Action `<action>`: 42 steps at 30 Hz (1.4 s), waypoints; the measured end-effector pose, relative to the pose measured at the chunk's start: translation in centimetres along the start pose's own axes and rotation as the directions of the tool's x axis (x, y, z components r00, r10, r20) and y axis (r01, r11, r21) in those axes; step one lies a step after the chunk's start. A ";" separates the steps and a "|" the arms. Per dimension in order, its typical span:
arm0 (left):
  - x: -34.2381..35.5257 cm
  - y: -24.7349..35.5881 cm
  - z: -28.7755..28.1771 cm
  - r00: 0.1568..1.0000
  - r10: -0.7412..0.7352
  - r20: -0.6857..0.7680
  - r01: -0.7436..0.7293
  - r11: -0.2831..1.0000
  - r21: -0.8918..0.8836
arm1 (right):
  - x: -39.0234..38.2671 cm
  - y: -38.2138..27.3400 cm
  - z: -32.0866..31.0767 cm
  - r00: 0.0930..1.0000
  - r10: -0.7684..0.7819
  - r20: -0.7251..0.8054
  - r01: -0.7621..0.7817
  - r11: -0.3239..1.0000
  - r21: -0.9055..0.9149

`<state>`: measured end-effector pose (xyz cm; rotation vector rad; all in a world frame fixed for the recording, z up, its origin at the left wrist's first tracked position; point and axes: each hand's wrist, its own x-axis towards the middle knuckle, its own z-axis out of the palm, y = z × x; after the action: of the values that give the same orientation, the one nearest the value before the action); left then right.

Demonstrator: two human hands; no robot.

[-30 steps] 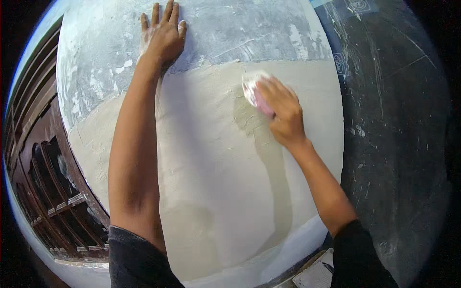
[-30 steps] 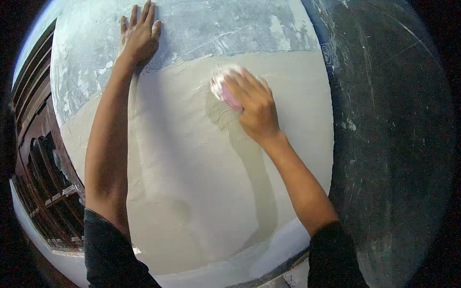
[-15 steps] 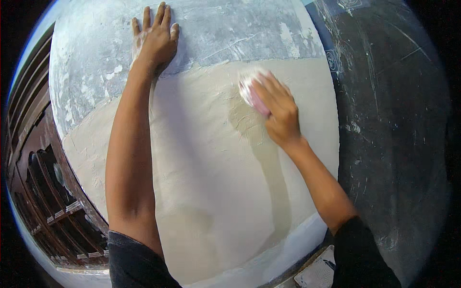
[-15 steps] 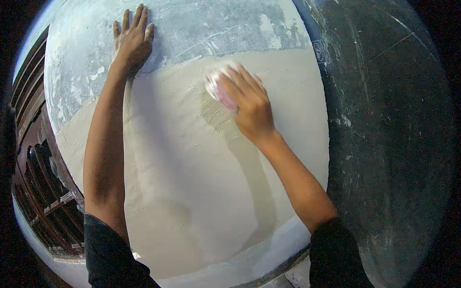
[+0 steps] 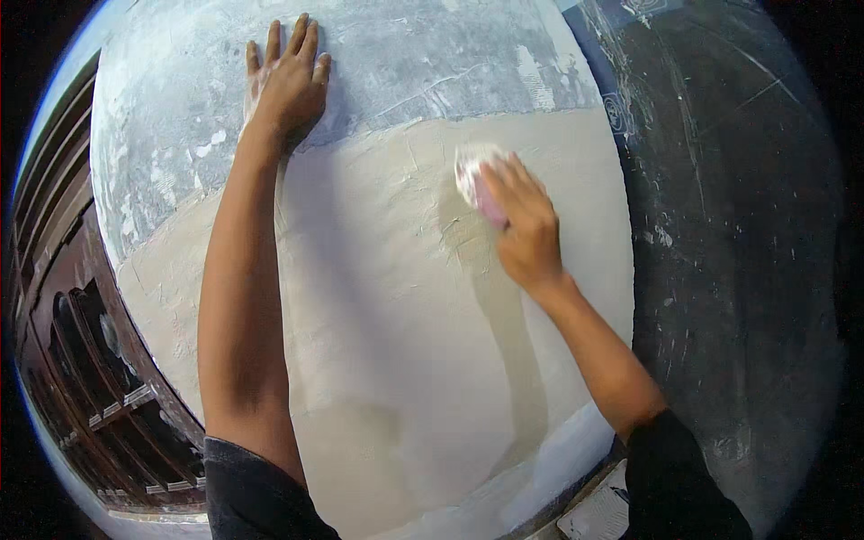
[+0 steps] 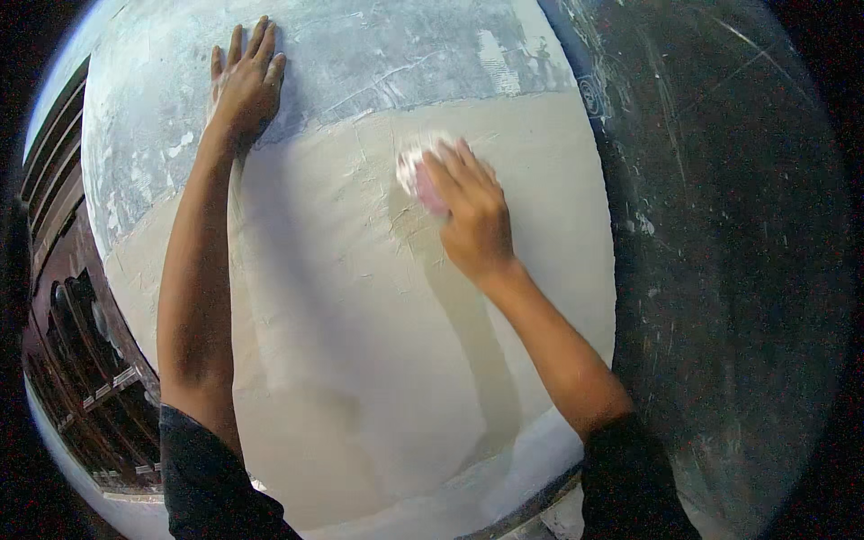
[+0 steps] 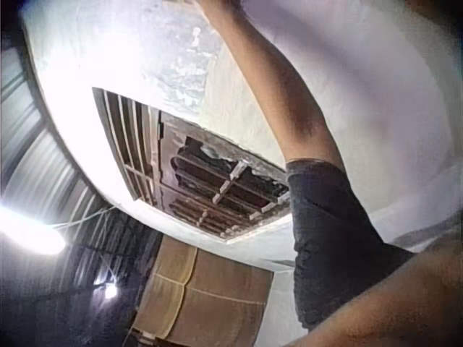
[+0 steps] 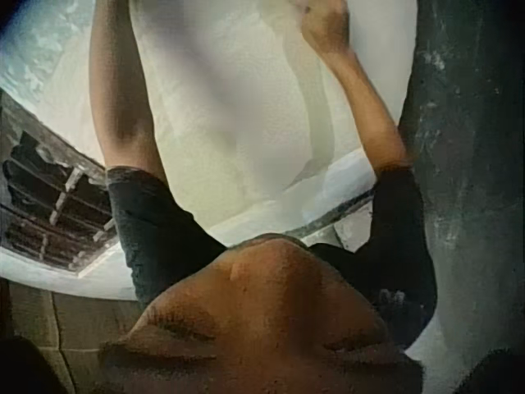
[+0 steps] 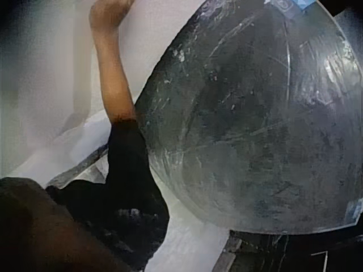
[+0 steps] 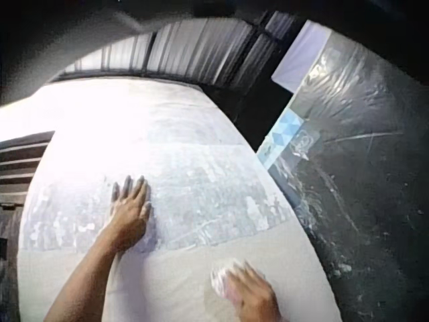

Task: The person applies plaster to a section of a wall using a scraper.

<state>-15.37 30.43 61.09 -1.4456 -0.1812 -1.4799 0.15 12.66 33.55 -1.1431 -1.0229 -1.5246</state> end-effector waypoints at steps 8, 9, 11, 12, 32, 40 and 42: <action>-0.3 -0.7 -0.5 1.000 0.002 -0.029 -0.005 0.996 -0.093 | -2.5 0.0 2.5 0.999 -0.038 0.017 0.039 0.999 -0.018; 0.0 0.0 -0.6 1.000 -0.009 -0.029 0.006 0.996 -0.090 | -4.9 -0.3 1.0 0.999 -0.022 0.049 0.025 0.998 -0.050; -0.1 -0.1 -0.6 1.000 -0.009 -0.024 0.007 0.998 -0.065 | -5.6 -0.4 0.4 0.998 -0.002 0.067 0.006 0.998 -0.060; -0.3 -0.4 -0.5 1.000 -0.009 -0.030 0.007 0.998 -0.060 | -5.0 -0.5 0.2 0.999 0.009 0.036 -0.008 0.999 -0.042; -0.2 1.2 -3.1 0.996 -0.052 0.070 0.072 0.941 -0.331 | 3.9 -3.0 2.2 0.994 -0.105 -0.001 0.105 0.991 -0.082; -0.5 1.5 -4.0 0.995 -0.063 0.077 0.087 0.929 -0.360 | -6.5 -3.8 0.4 0.978 -0.027 0.205 0.048 0.994 -0.099; -0.8 1.2 -4.0 0.994 -0.066 0.087 0.092 0.933 -0.347 | -8.7 -3.2 -0.8 0.966 -0.031 0.257 0.056 0.994 -0.092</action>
<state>-17.32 27.48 58.75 -1.7990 -0.0196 -1.5813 -2.07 14.27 24.63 -1.4235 -1.1602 -1.5026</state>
